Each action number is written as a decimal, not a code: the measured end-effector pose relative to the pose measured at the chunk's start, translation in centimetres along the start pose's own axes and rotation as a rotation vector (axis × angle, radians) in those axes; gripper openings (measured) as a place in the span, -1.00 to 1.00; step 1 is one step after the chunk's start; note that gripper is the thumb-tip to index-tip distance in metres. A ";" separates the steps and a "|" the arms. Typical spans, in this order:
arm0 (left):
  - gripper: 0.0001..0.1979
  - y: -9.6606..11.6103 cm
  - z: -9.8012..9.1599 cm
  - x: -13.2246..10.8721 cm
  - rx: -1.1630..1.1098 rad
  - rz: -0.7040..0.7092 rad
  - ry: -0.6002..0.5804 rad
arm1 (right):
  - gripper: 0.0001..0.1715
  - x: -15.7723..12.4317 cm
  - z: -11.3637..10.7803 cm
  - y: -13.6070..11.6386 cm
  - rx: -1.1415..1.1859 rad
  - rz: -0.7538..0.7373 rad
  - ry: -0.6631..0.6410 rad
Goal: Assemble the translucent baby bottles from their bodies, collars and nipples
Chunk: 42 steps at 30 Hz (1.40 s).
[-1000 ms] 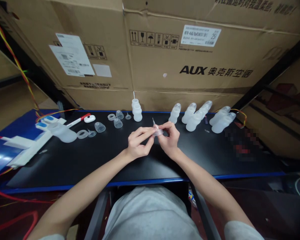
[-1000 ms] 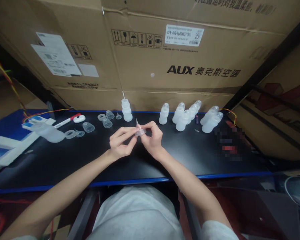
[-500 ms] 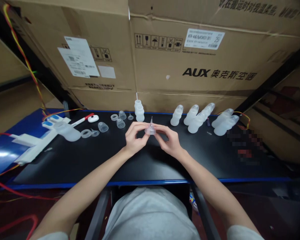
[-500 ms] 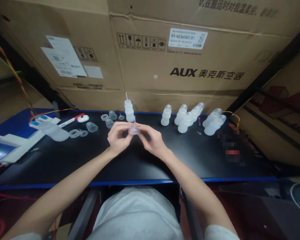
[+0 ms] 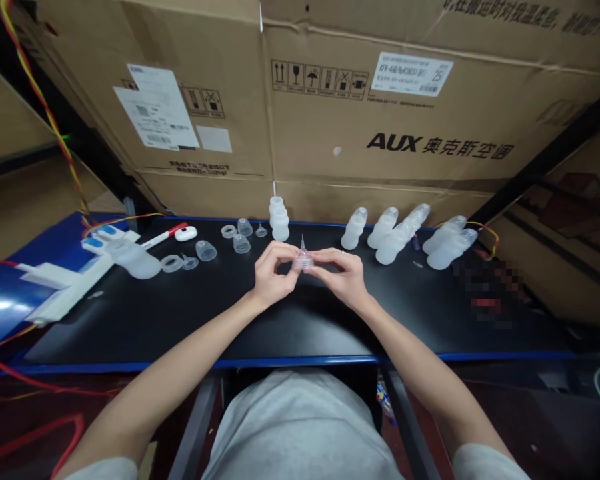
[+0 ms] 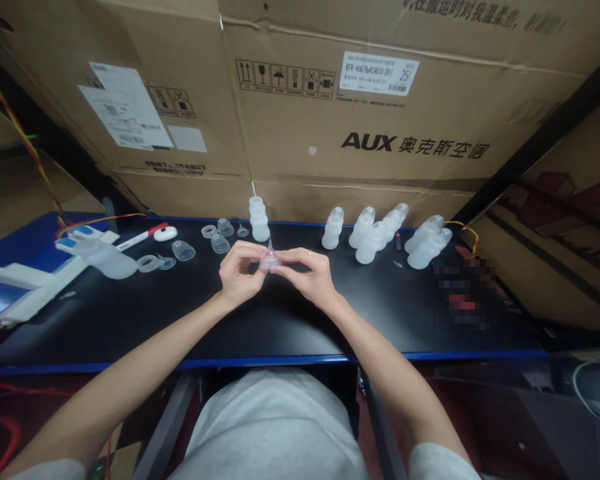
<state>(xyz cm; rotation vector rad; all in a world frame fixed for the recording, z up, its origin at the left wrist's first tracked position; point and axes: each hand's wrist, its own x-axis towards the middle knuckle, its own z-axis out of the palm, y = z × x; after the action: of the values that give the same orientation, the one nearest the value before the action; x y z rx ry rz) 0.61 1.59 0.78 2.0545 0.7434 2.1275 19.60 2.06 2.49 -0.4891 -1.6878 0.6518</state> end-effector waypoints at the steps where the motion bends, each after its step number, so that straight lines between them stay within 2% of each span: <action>1: -0.87 0.1 0.1 0.0 -0.002 -0.013 0.003 | -0.74 0.1 0.0 -0.1 -0.009 -0.019 0.006; 8: -0.82 0.4 0.2 0.2 -0.040 -0.112 0.014 | -0.77 0.2 0.2 -0.8 -0.076 -0.040 0.000; 15: -0.81 0.6 0.4 0.3 -0.049 -0.073 0.065 | -0.76 0.1 0.5 -1.0 -0.069 -0.127 0.017; 20: -0.78 0.5 0.4 0.1 -0.021 -0.056 0.068 | -0.83 0.0 0.6 -1.2 -0.133 -0.111 0.008; 31: -0.79 0.0 0.9 -0.4 0.117 -0.120 0.105 | -0.79 -0.5 1.2 -1.0 -0.245 -0.158 -0.071; 37: -0.80 -0.6 0.5 -0.3 0.024 -0.176 0.007 | -0.79 -0.5 1.0 -0.5 -0.287 -0.209 -0.014; 39: -0.81 -0.7 0.2 -0.3 -0.027 -0.226 -0.061 | -0.82 -0.4 0.8 -0.3 -0.286 -0.161 0.022; 42: -0.73 -0.8 -0.3 -0.2 -0.123 -0.368 -0.200 | -0.83 -0.2 0.5 0.2 -0.238 -0.012 0.104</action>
<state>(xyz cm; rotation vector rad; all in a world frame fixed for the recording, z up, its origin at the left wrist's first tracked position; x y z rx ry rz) 0.10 2.09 0.29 1.8608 0.8583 1.6995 19.11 2.06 2.15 -0.6697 -1.6760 0.4111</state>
